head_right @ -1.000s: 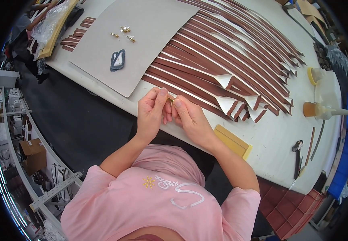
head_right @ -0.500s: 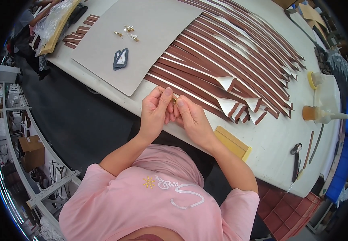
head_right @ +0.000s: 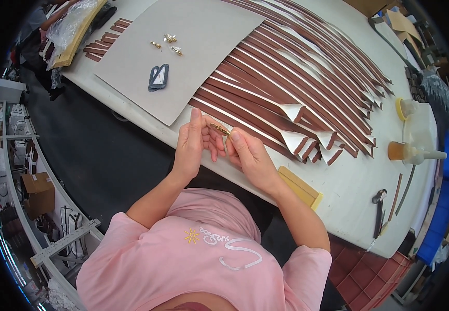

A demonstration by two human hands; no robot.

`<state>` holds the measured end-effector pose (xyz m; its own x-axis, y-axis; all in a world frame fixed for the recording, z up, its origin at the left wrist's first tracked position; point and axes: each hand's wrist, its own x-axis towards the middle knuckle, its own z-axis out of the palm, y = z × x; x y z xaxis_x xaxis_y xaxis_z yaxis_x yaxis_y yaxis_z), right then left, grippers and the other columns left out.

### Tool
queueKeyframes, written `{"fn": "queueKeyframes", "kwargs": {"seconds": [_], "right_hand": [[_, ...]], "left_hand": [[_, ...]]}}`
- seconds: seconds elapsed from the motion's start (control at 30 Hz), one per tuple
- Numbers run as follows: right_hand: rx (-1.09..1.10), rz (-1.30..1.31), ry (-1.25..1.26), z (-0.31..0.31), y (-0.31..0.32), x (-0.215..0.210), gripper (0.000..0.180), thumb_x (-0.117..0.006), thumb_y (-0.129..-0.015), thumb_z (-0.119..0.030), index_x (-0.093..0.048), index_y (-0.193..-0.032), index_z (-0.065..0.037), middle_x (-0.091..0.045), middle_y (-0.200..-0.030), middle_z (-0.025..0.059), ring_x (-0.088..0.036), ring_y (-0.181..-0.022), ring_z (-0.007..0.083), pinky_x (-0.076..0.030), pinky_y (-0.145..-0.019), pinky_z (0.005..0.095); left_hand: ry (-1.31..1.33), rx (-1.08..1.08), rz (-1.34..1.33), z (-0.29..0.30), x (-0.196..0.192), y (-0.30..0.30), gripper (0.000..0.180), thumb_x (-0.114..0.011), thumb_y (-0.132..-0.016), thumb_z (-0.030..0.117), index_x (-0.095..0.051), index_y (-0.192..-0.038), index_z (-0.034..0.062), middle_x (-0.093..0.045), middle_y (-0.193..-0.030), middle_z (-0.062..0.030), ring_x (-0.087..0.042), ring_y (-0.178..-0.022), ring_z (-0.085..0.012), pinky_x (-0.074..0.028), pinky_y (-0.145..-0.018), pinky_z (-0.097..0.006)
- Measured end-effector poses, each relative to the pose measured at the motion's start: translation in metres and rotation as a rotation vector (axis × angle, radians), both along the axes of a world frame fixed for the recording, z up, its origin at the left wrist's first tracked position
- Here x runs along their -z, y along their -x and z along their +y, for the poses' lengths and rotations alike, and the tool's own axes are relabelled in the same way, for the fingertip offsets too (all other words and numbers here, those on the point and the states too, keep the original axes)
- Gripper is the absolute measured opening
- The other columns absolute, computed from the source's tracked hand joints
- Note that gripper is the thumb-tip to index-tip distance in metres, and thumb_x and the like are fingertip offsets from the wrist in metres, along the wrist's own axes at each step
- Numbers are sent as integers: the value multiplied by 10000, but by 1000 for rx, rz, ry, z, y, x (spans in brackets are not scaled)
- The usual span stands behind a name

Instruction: Attaching metal hardware loops to leather strips and applying industrial glue for permanent assembly.

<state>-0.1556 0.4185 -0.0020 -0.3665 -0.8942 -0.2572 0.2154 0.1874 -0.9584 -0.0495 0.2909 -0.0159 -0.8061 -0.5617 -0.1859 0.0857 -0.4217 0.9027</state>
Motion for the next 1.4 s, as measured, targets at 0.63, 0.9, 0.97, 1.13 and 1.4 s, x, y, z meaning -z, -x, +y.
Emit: {"fn": "queueKeyframes", "kwargs": {"seconds": [0.63,0.9,0.97,1.13,1.4], "right_hand": [[-29,-48,-18,0,4,-5,418,-331,-1083,-351,-453,-795,-73,-362,-642,-37,-294,-569,55,-278,-515,228],[-48,-52,-35,0,5,-6,402,-336,-1083,-342,-470,-816,-72,-376,-657,-35,-313,-580,55,-289,-523,224],[-55,-38,-24,0,5,-6,399,-336,-1082,-342,-477,-823,-73,-377,-659,-35,-320,-582,55,-290,-522,223],[-45,-21,-19,1,4,-5,398,-338,-1082,-342,-484,-827,-73,-378,-660,-36,-322,-588,55,-298,-534,224],[-50,19,-13,3,1,-3,401,-345,-1081,-337,-487,-820,-68,-387,-666,-35,-332,-597,57,-306,-548,227]], "left_hand": [[314,-181,-39,-5,14,-25,321,-527,-1035,261,-502,-776,72,-438,-656,60,-312,-550,1,-240,-483,-198],[225,-185,13,-3,6,-19,279,-538,-1029,254,-520,-833,57,-480,-716,39,-322,-579,-5,-266,-506,-191],[329,-215,-18,-1,7,-19,248,-547,-1024,230,-523,-856,50,-476,-708,44,-315,-572,-2,-263,-502,-188],[221,-80,-74,-14,1,-29,238,-580,-1008,215,-518,-841,56,-486,-737,39,-337,-608,1,-272,-512,-177],[139,-106,-61,-8,-12,-10,193,-663,-954,186,-522,-917,60,-536,-889,7,-414,-632,10,-319,-529,-166]]}}
